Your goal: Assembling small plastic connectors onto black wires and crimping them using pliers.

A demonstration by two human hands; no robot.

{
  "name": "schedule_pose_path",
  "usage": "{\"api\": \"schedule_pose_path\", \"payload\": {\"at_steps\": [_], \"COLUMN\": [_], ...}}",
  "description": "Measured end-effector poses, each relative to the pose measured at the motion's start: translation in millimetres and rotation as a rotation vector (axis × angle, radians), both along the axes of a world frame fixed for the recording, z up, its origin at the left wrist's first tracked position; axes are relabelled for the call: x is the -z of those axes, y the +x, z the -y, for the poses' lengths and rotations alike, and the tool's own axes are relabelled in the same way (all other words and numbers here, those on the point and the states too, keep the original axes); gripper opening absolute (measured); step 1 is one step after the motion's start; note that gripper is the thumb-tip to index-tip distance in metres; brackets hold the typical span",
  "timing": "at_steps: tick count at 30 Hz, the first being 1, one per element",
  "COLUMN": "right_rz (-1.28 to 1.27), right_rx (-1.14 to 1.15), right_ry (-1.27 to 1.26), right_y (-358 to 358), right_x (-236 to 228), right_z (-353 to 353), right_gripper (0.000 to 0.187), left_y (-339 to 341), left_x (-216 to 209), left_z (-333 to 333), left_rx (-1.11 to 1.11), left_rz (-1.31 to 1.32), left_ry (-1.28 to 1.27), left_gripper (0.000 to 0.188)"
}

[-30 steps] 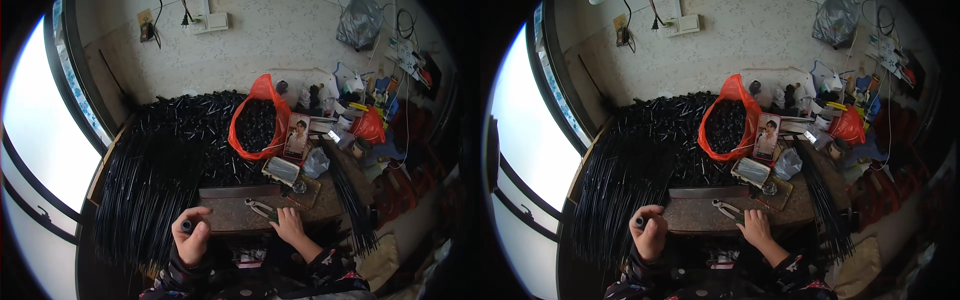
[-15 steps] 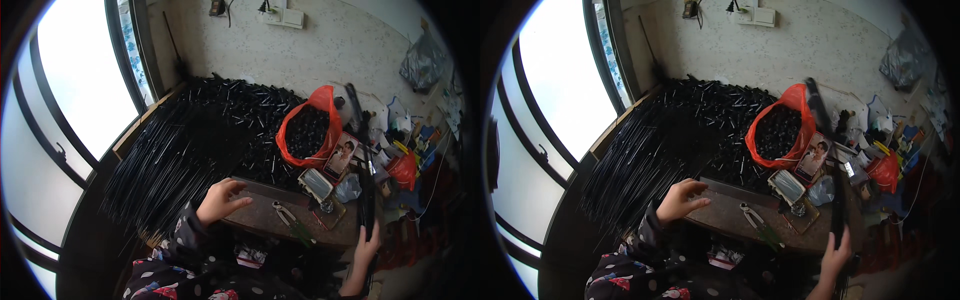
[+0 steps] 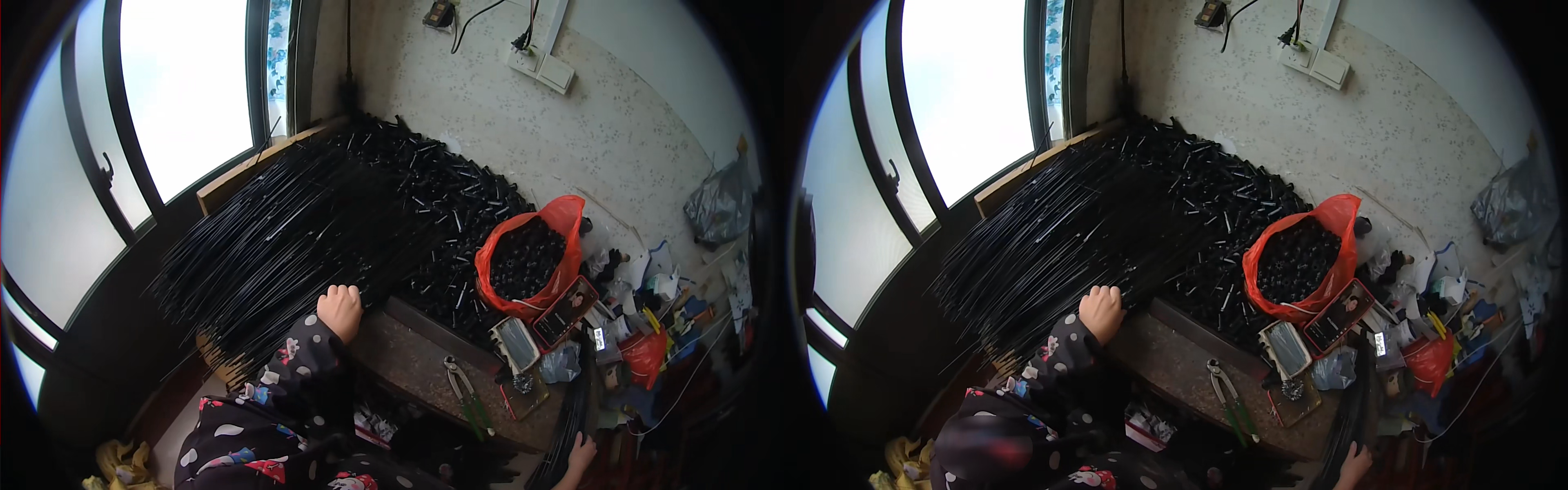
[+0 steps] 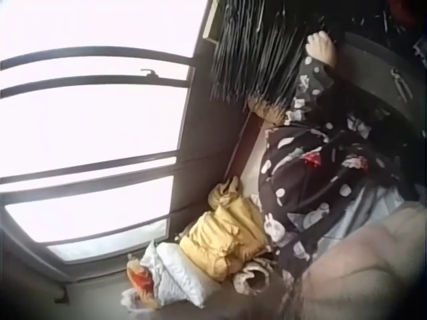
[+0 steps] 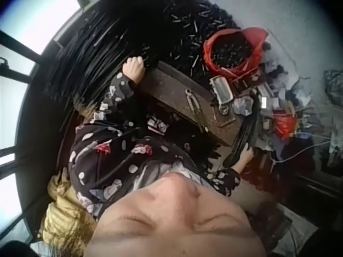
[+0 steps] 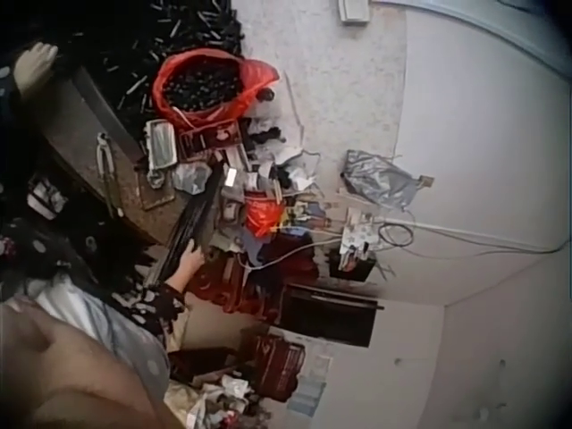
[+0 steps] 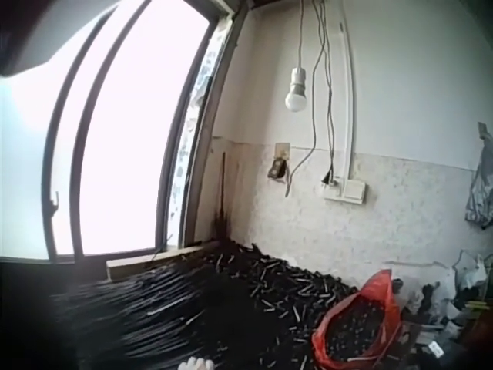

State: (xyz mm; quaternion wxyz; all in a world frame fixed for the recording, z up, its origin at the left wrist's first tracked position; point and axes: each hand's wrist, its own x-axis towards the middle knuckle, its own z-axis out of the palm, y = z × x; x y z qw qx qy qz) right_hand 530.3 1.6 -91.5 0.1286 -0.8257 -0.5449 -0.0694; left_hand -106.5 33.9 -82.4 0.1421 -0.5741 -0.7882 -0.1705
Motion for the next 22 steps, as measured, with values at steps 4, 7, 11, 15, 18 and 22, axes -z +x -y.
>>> {"api": "schedule_pose_path", "payload": {"at_steps": [4,7,11,15,18,22], "right_rz": [0.042,-0.133,-0.283,-0.252,-0.181,-0.285], "right_rx": [-0.253,-0.490,-0.813,-1.102,-1.165,-1.126], "right_ry": [0.254,0.284,0.214,0.093,0.066,0.003], "right_y": [-63,-133,-220,-267,-290,-286], "right_x": [-31,-60,-64,-39,-24,-8], "right_z": [9,16,15,7,-2,-4], "right_gripper": [0.033,0.024,0.024,0.027,0.028,0.033], "left_y": [-5,-3,-12,-8,-12,-21], "left_x": [0,-4,-17,-8,-4,-32], "left_z": [6,-2,2,-6,-2,-5], "left_rx": [0.009,0.060,-0.005,0.014,0.033,0.034], "left_rz": [-0.040,-0.032,-0.031,-0.026,-0.056,0.034], "left_ry": [-0.032,-0.039,0.061,0.054,-0.039,-0.030], "left_gripper": [0.013,0.007,0.005,0.002,0.005,0.007]}}
